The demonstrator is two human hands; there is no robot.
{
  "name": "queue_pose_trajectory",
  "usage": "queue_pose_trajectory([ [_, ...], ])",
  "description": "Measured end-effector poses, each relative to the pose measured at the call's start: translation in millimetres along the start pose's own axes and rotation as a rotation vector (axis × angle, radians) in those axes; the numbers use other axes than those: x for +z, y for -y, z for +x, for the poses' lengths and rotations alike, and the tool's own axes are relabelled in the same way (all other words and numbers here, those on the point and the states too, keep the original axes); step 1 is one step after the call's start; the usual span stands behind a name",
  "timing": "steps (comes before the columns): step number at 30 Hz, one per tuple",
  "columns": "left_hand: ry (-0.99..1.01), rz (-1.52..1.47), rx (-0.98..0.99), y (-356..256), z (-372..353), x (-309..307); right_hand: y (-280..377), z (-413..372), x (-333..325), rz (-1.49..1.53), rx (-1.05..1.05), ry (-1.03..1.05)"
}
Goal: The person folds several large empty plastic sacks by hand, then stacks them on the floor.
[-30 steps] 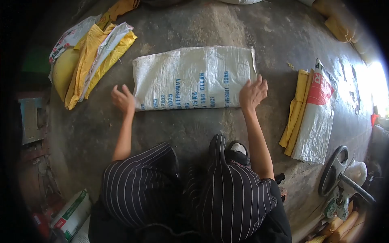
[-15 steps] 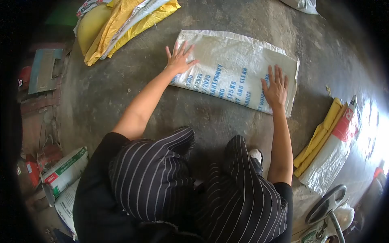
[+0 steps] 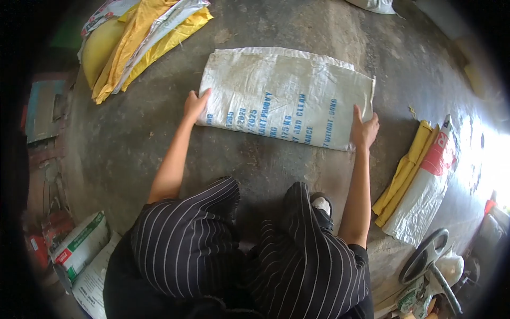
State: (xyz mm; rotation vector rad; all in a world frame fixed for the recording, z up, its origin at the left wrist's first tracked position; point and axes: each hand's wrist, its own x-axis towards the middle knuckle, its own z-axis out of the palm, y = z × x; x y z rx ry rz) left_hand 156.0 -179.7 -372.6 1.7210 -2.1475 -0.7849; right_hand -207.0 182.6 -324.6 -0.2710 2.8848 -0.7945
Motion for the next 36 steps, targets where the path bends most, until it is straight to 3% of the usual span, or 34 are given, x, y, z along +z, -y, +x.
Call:
queue_pose_trajectory([
  [3, 0.461, -0.516, -0.248, -4.8, -0.6, -26.3, -2.3, 10.1, 1.0, 0.047, 0.016, -0.043],
  [4, 0.458, -0.525, -0.238, -7.5, -6.1, -31.3, -8.6, 17.1, 1.2, 0.051, 0.010, -0.054],
  [6, 0.524, -0.512, -0.095, -11.9, -10.4, -50.5, -18.6, 26.5, 0.2, 0.286, 0.188, 0.258],
  [7, 0.469, -0.315, 0.021, -1.9, -5.2, -53.9, -14.6, 24.1, -4.1, 0.263, 0.255, 0.303],
  [8, 0.487, -0.391, 0.116, 1.4, -7.9, -55.6, -33.8, 36.5, 13.1, 0.118, 0.245, 0.241],
  [9, 0.478, -0.333, 0.090, -14.8, -20.7, -73.3, -6.3, 19.9, -12.9, 0.074, 0.213, 0.364],
  [10, 0.463, -0.425, 0.110, -5.2, -22.1, -69.3, -12.6, 17.6, -4.3, 0.196, 0.166, 0.283],
  [12, 0.497, -0.411, 0.104, 22.2, -21.7, -65.8, -16.0, 24.8, 4.5, -0.025, 0.265, 0.309],
  [13, 0.497, -0.506, 0.129, 26.8, -31.3, -65.2, -14.4, 22.4, -0.8, 0.216, 0.288, 0.427],
  [14, 0.490, -0.309, 0.074, 37.3, -31.6, -66.1, -13.3, 25.9, 2.0, 0.235, 0.339, 0.437],
  [17, 0.459, -0.412, 0.066, 42.6, -50.3, -66.9, -10.3, 38.6, 4.3, 0.202, 0.323, 0.551],
  [20, 0.415, -0.421, 0.045, 70.3, -56.9, -53.7, 18.2, 21.5, -29.0, 0.017, 0.195, 0.439],
  [22, 0.449, -0.486, -0.004, 79.0, -58.5, -49.2, 8.0, 27.9, -35.2, 0.141, 0.159, 0.677],
  [23, 0.463, -0.543, -0.073, 79.6, -55.4, -49.9, 3.6, 27.8, -37.3, 0.150, 0.166, 0.670],
  [27, 0.425, -0.604, -0.093, 60.1, -54.1, -51.0, -7.2, 13.9, -43.2, 0.160, 0.098, 0.655],
  [29, 0.515, -0.577, -0.199, 56.4, -52.7, -53.7, -12.6, 3.8, -53.8, 0.179, 0.113, 0.622],
  [31, 0.556, -0.587, -0.177, 55.4, -55.8, -54.9, -12.5, -7.4, -80.5, 0.286, 0.164, 0.801],
  [34, 0.619, -0.602, -0.204, 37.6, -69.6, -57.9, -24.7, -27.6, -116.1, 0.463, 0.184, 0.818],
  [36, 0.643, -0.606, -0.245, 11.6, -90.8, -56.1, -28.3, -40.3, -147.0, 0.523, 0.186, 0.723],
])
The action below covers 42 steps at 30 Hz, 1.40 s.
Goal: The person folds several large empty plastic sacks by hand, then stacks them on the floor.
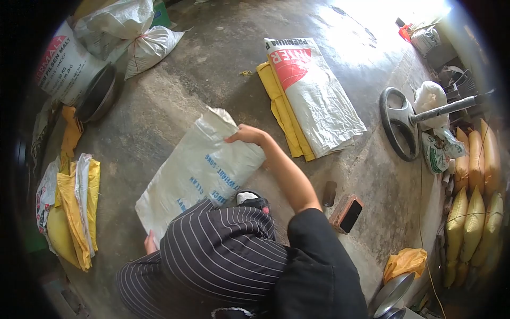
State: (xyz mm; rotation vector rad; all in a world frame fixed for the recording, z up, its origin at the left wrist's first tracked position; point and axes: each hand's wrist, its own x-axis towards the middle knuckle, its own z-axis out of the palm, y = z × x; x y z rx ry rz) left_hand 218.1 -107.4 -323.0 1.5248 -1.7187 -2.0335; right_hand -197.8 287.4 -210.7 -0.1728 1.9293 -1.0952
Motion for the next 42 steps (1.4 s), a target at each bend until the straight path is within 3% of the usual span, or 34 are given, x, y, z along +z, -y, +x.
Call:
queue_pose_trajectory([
  [2, 0.213, -0.350, -0.022, -17.1, -24.0, 36.7, 3.9, -22.2, -19.9, -0.080, -0.243, -0.164],
  [3, 0.376, -0.528, -0.098, 19.7, 22.9, 13.0, 5.9, -29.0, -40.4, -0.096, -0.247, -0.232],
  [6, 0.498, -0.335, 0.244, -49.3, 11.5, 66.5, 51.3, -115.0, -85.1, 0.020, -0.298, -0.517],
  [7, 0.386, -0.161, 0.261, -80.6, 0.9, 88.9, 53.5, -133.0, -98.2, 0.180, -0.325, -0.697],
  [8, 0.384, -0.165, 0.261, -104.7, -6.5, 104.3, 37.7, -140.4, -140.0, 0.271, -0.453, -0.534],
  [9, 0.397, -0.108, 0.324, -125.1, -12.4, 117.5, 41.1, -163.2, -150.8, 0.298, -0.494, -0.787],
  [10, 0.411, -0.052, 0.386, -135.1, -17.1, 127.5, 30.6, -177.9, -172.3, 0.461, -0.616, -0.762],
  [11, 0.415, -0.059, 0.387, -136.1, -20.6, 135.8, 25.2, -192.2, -182.2, 0.630, -0.613, -0.863],
  [14, 0.488, -0.036, 0.387, -126.0, -27.2, 150.3, -27.2, -206.5, -217.8, 0.991, -0.789, -0.759],
  [16, 0.548, -0.033, 0.227, -93.9, -26.2, 151.1, -77.4, -201.9, -230.3, 1.065, -0.821, -0.829],
  [18, 0.527, -0.066, 0.187, -62.4, -28.3, 150.3, -133.8, -185.0, -232.7, 1.107, -0.676, -1.030],
  [20, 0.455, -0.035, 0.031, -38.0, -33.7, 143.0, -211.6, -157.0, -228.4, 1.050, -0.679, -1.084],
  [22, 0.417, -0.007, 0.038, -22.0, -38.6, 135.4, -243.0, -136.6, -199.4, 1.141, -0.668, -1.020],
  [24, 0.429, -0.017, -0.016, -2.6, -29.0, 122.1, -287.2, -118.5, -195.6, 1.367, -0.513, -0.835],
  [25, 0.406, -0.040, -0.012, 2.1, -29.4, 119.9, -313.8, -103.1, -201.5, 1.275, -0.484, -0.956],
  [29, 0.349, -0.034, 0.012, 9.7, -20.8, 109.2, -288.7, -116.7, -205.8, 1.293, -0.469, -0.829],
  [30, 0.336, -0.042, 0.012, 8.0, -20.9, 109.9, -288.6, -116.4, -208.9, 1.237, -0.521, -0.900],
  [32, 0.305, -0.094, -0.007, 6.1, -20.7, 111.4, -285.4, -121.2, -212.1, 1.223, -0.583, -0.849],
  [38, 0.257, -0.028, 0.082, 11.7, -14.4, 106.1, -296.6, -124.3, -197.4, 1.267, -0.402, -0.873],
  [40, 0.278, -0.036, 0.092, 11.7, -18.4, 101.6, -324.1, -118.6, -208.2, 1.201, -0.437, -0.834],
  [41, 0.287, -0.065, 0.097, 11.7, -20.1, 97.8, -319.1, -123.0, -203.6, 1.104, -0.306, -0.951],
  [42, 0.283, -0.093, 0.104, 10.0, -22.4, 90.9, -305.5, -129.6, -196.3, 1.097, -0.247, -0.913],
])
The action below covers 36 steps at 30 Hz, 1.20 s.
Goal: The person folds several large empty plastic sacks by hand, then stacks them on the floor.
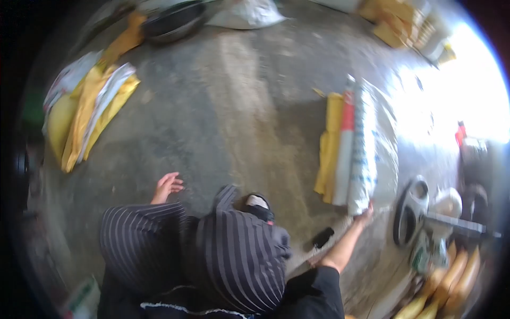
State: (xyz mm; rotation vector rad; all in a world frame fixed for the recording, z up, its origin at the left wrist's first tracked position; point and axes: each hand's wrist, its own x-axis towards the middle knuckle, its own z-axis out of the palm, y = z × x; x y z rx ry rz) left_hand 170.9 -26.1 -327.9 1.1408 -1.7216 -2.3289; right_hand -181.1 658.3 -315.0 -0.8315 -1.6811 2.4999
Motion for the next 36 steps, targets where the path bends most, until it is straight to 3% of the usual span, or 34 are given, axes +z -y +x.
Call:
queue_pose_trajectory([
  [1, -0.029, -0.001, 0.000, -2.3, -1.8, -5.5, -6.1, 13.7, -15.6, -0.082, 0.021, -0.131],
  [3, -0.107, 0.029, 0.003, -14.9, -9.6, -17.9, -3.0, 27.9, -37.4, -0.132, 0.152, 0.184],
  [5, -0.196, 0.096, 0.035, -28.9, -14.6, -46.0, 5.5, 37.3, -36.4, -0.168, 0.230, 0.073],
  [7, -0.291, 0.190, 0.109, -29.6, -10.9, -89.2, 13.6, -3.8, -9.0, -0.011, 0.131, 0.075],
  [8, -0.343, 0.237, 0.157, -27.9, -4.5, -113.0, 22.1, -24.7, 8.1, 0.018, 0.032, 0.037],
  [10, -0.592, 0.604, 0.319, -4.3, 22.6, -186.4, 29.9, -55.7, 42.4, -0.061, -0.186, -0.036],
  [12, -0.780, 0.891, 0.208, -36.0, 29.5, -233.6, 30.7, -82.5, 78.6, -0.276, -0.450, -0.124],
  [14, -0.966, 1.233, 0.040, -100.8, 16.3, -238.4, 26.0, -104.7, 111.3, -0.574, -0.710, -0.209],
  [18, -1.132, 1.492, 0.034, -167.8, 19.1, -286.9, -2.7, -147.9, 179.2, -1.164, -1.207, -0.276],
  [22, -1.158, 1.443, -0.123, -218.1, 49.7, -329.7, -36.3, -167.4, 228.6, -1.463, -1.449, -0.239],
  [25, -1.037, 1.166, -0.156, -224.8, 78.1, -366.5, -57.3, -174.7, 249.5, -1.583, -1.446, -0.137],
  [27, -1.029, 1.292, -0.130, -224.3, 85.9, -383.4, -65.9, -171.7, 252.1, -1.582, -1.197, 0.077],
  [30, -1.041, 1.295, -0.181, -231.5, 86.0, -386.4, -84.8, -158.5, 236.0, -1.620, -1.075, 0.082],
  [32, -1.041, 1.330, -0.188, -236.9, 90.1, -390.4, -72.8, -215.6, 269.6, -1.663, -1.002, 0.177],
  [34, -1.032, 1.329, -0.106, -229.4, 100.0, -413.3, -90.6, -183.1, 236.9, -1.739, -1.053, 0.162],
  [35, -1.187, 1.345, 0.093, -221.8, 96.9, -407.8, -90.4, -179.5, 231.0, -1.747, -1.050, 0.155],
  [36, -1.183, 1.344, 0.093, -216.5, 99.7, -411.7, -89.8, -178.2, 230.6, -1.788, -1.013, 0.163],
])
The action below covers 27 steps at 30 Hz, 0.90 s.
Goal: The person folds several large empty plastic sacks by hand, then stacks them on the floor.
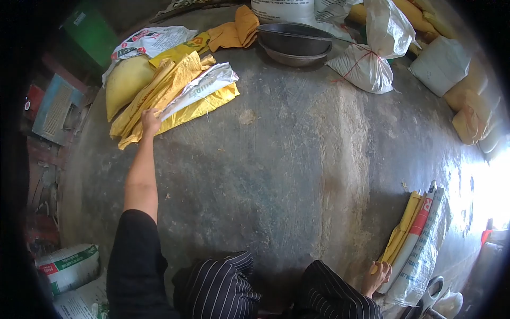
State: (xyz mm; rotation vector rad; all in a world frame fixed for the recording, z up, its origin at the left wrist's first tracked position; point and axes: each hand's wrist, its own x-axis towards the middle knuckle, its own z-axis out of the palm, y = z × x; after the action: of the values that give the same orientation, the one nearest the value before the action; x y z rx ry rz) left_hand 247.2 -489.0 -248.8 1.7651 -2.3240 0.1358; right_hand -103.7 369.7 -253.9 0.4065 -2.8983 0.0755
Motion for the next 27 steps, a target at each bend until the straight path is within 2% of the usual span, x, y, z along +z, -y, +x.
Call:
queue_pose_trajectory([
  [2, 0.258, -0.467, -0.172, 16.4, -1.2, 20.3, -0.5, 1.6, -0.1, -0.019, 0.004, 0.045],
  [3, 0.182, -0.347, -0.037, 21.6, -11.0, 32.5, 0.2, 3.4, 1.1, -0.007, 0.007, 0.065],
  [4, 0.262, -0.199, -0.020, 17.6, -18.0, 30.7, 0.5, 5.6, 2.6, 0.007, 0.012, 0.082],
  [6, 0.114, -0.107, 0.046, 8.5, -38.4, 27.8, -2.6, 9.5, 10.9, 0.077, -0.022, 0.082],
  [7, 0.105, -0.114, 0.051, -0.1, -46.8, 20.4, -2.8, 11.0, 9.6, 0.135, -0.058, 0.087],
  [10, 0.000, -0.184, -0.034, -24.5, -66.3, -13.4, 17.2, 7.2, -2.7, 0.115, -0.050, 0.106],
  [13, -0.157, -0.177, 0.064, -44.8, -78.0, -55.5, 20.0, -1.6, -2.7, 0.160, -0.078, 0.086],
  [16, -0.275, -0.134, 0.044, -47.9, -56.0, -121.2, 14.1, -4.2, 1.0, 0.213, -0.095, 0.106],
  [18, -0.379, -0.170, 0.107, -35.4, -37.5, -175.1, 16.2, -2.0, 0.4, 0.216, -0.069, 0.105],
  [19, -0.438, -0.175, 0.132, -27.7, -29.8, -203.1, 17.8, -2.5, 3.8, 0.249, -0.076, 0.026],
  [22, -0.607, -0.147, 0.197, -4.6, -9.5, -288.4, 25.5, 0.1, 2.9, 0.273, -0.099, 0.052],
  [24, -0.597, -0.118, 0.116, -12.8, -29.7, -358.4, 30.2, 2.1, 5.4, 0.293, -0.108, 0.080],
  [26, -0.585, -0.087, 0.150, -10.5, -42.1, -410.8, 34.0, 5.6, 8.2, 0.306, -0.122, 0.122],
  [27, -0.617, -0.111, 0.280, -8.1, -41.2, -430.6, 36.8, 7.2, 9.2, 0.314, -0.132, 0.149],
])
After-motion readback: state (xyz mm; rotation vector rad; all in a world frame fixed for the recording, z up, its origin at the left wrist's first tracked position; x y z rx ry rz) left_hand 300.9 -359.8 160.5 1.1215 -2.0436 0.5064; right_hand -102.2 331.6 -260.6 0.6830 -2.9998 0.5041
